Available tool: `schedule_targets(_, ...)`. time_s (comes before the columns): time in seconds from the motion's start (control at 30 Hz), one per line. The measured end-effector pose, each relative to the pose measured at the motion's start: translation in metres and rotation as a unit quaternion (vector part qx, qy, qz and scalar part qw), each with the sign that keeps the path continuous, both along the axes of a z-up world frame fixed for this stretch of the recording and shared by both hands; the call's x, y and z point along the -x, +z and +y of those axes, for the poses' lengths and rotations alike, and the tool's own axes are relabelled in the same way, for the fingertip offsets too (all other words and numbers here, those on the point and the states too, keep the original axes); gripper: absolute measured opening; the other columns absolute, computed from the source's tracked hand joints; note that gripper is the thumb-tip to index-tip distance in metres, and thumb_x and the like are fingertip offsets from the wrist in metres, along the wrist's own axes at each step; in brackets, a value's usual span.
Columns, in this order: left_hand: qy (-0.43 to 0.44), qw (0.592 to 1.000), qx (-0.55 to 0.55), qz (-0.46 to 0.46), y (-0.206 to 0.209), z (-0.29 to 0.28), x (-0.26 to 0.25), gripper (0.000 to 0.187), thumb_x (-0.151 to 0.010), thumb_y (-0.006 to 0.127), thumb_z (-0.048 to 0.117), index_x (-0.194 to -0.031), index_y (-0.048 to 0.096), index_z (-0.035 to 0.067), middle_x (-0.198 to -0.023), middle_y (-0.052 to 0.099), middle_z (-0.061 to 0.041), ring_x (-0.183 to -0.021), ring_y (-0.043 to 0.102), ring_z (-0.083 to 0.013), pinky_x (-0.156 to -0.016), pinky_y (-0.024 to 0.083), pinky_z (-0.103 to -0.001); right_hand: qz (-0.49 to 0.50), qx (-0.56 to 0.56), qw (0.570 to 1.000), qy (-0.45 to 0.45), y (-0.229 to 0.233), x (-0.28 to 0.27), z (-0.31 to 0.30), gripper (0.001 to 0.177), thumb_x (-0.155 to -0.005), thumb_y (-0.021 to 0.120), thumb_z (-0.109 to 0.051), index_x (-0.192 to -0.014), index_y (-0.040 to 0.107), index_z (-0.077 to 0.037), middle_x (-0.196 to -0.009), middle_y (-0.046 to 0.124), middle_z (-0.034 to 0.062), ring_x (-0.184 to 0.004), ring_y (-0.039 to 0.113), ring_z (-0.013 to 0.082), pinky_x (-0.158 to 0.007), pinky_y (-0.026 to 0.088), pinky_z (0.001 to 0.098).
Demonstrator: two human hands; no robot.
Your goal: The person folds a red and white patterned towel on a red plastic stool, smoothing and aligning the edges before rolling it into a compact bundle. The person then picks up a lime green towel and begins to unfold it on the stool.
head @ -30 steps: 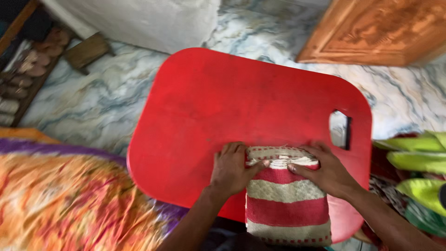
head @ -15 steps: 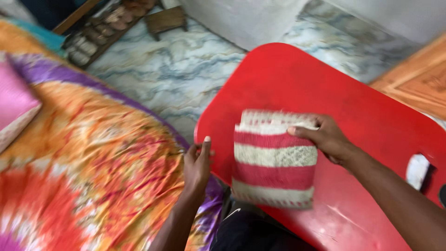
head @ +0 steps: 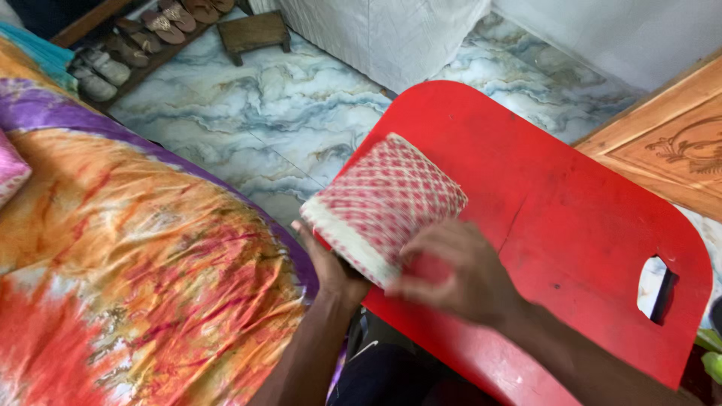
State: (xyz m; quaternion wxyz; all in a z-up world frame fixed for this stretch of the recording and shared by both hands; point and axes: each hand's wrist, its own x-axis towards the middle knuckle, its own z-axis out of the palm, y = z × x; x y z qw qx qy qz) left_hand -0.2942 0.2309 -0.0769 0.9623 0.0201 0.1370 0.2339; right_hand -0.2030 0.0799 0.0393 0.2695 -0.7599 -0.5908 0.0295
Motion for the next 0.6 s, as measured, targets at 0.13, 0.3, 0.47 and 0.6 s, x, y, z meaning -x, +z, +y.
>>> schedule_targets(0.13,-0.003,0.997,-0.036,0.071,-0.023,-0.003,0.003,0.097,-0.083,0.048,0.078,-0.154,0.039,0.013,-0.146,0.059,-0.012,-0.131,0.059,-0.0344,-0.109,0.048,-0.056,0.028,-0.080,0.981,-0.172,-0.033,-0.061,0.018,0.049,-0.082,0.084,-0.044,-0.109,0.074,-0.005,-0.111,0.072,0.0102,-0.107,0.067,0.0250,-0.097,0.051,0.0389)
schedule_targets(0.3,-0.049,0.974,-0.040,0.219,-0.025,-0.010,0.004,0.077,-0.087,0.064,0.054,-0.149,0.044,0.013,-0.138,0.064,-0.015,-0.122,0.067,-0.0318,-0.104,0.056,-0.053,0.495,0.186,0.802,-0.278,-0.046,-0.121,0.063,0.072,-0.087,0.058,-0.066,-0.131,0.069,-0.011,-0.116,0.075,0.0082,-0.099,0.069,0.0211,-0.081,0.055,0.0420)
schedule_targets(0.47,-0.033,0.984,-0.025,0.173,-0.012,-0.006,0.044,0.078,-0.089,0.061,0.058,-0.150,0.046,0.011,-0.141,0.064,-0.014,-0.120,0.068,-0.0290,-0.101,0.056,-0.050,0.446,0.303,0.825,-0.169,-0.051,-0.106,0.093,0.072,-0.079,0.074,-0.052,-0.138,0.064,-0.012,-0.126,0.075,0.0051,-0.114,0.070,0.0172,-0.095,0.055,0.0404)
schedule_targets(0.6,-0.003,0.986,-0.016,0.165,-0.008,0.000,0.092,0.076,-0.090,0.060,0.056,-0.150,0.044,0.011,-0.140,0.063,-0.016,-0.119,0.069,-0.0300,-0.100,0.058,-0.051,0.431,0.352,0.822,-0.124,-0.053,-0.072,0.112,0.081,-0.069,0.080,-0.051,-0.139,0.063,-0.011,-0.127,0.075,0.0074,-0.115,0.069,0.0202,-0.095,0.057,0.0432)
